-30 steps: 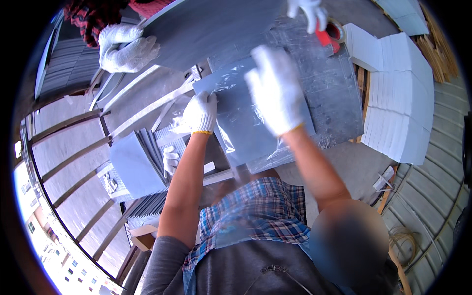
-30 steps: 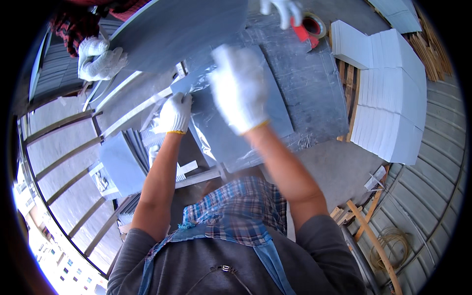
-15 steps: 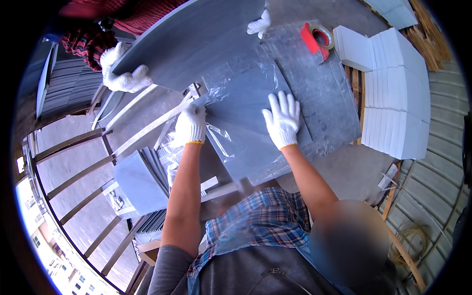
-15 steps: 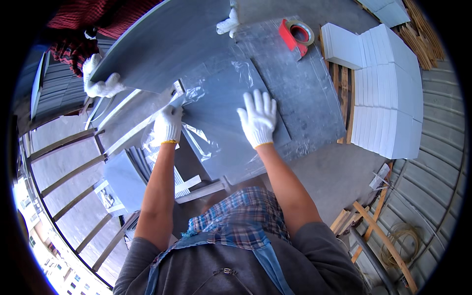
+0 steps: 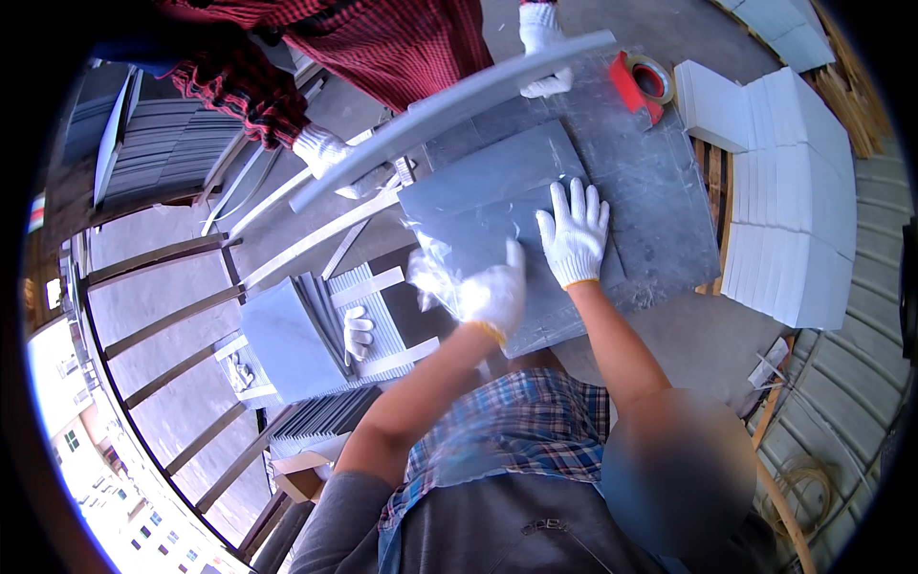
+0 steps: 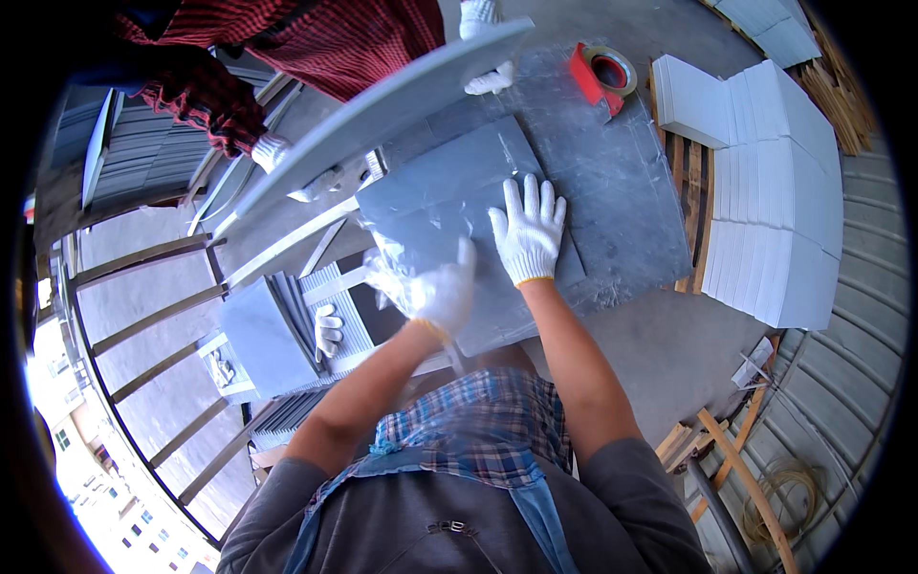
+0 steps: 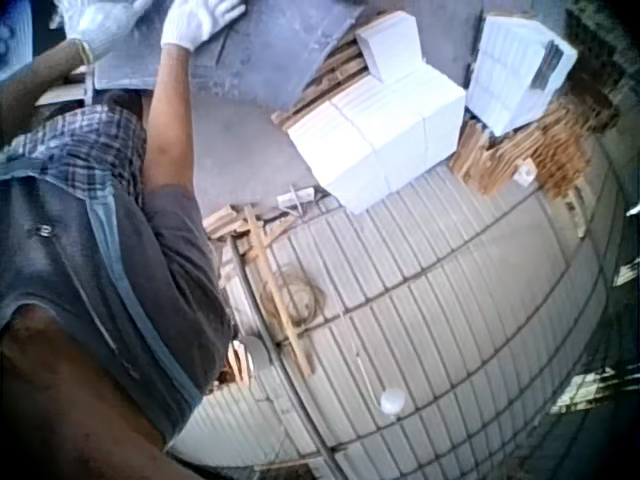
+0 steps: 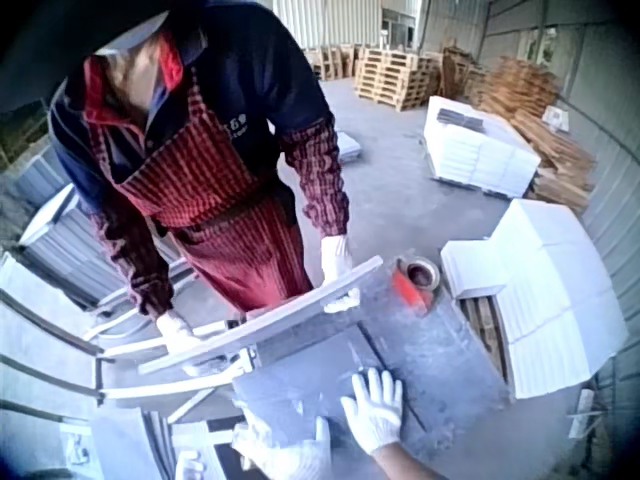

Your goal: The person places plastic sheets between gray rectangular panels and stacks them on a wooden pallet. A coworker assists by handing over panels and applying tape to secure the stack. The person continues to separate and stack the panels one by one.

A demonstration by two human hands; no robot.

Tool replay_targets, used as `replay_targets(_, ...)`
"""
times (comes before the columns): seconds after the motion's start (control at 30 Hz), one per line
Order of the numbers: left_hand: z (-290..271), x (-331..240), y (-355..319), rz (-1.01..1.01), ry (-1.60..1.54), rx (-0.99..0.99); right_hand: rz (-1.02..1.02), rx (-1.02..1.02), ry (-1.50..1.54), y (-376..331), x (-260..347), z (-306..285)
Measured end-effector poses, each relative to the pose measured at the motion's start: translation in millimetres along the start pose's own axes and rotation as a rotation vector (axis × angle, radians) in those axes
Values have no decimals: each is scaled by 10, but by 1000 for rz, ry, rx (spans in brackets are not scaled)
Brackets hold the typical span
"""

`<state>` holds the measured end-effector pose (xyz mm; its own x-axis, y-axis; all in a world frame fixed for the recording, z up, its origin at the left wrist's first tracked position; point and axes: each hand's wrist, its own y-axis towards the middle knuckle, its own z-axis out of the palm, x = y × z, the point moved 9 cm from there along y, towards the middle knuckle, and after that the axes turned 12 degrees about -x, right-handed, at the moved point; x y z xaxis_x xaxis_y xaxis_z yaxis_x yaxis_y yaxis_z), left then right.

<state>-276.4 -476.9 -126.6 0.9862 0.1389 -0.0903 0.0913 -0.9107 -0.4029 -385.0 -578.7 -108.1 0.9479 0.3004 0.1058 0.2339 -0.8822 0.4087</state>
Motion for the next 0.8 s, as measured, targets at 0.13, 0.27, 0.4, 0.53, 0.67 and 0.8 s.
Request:
replay_targets(0.13, -345, 437, 432, -197, -128, -49, -1, 4, 4, -6, -2, 24)
replay_targets(0.27, -373, 864, 493, -398, -199, -85, 37, 16, 2, -26, -48, 36)
replay_targets(0.4, -454, 1179, 564, -252, -492, -421, 80, 10, -4, -41, -99, 47)
replay_targets(0.53, -212, 1083, 672, -59, -273, -173, 56, 32, 20, -47, -117, 41)
replay_targets(0.67, 249, 1556, 471, -166, -989, -297, -65, 72, 5, -51, -231, -19)
replay_targets(0.8, 16, 1781, 39, 278, -428, -845, -94, -12, 51, -138, -449, -94)
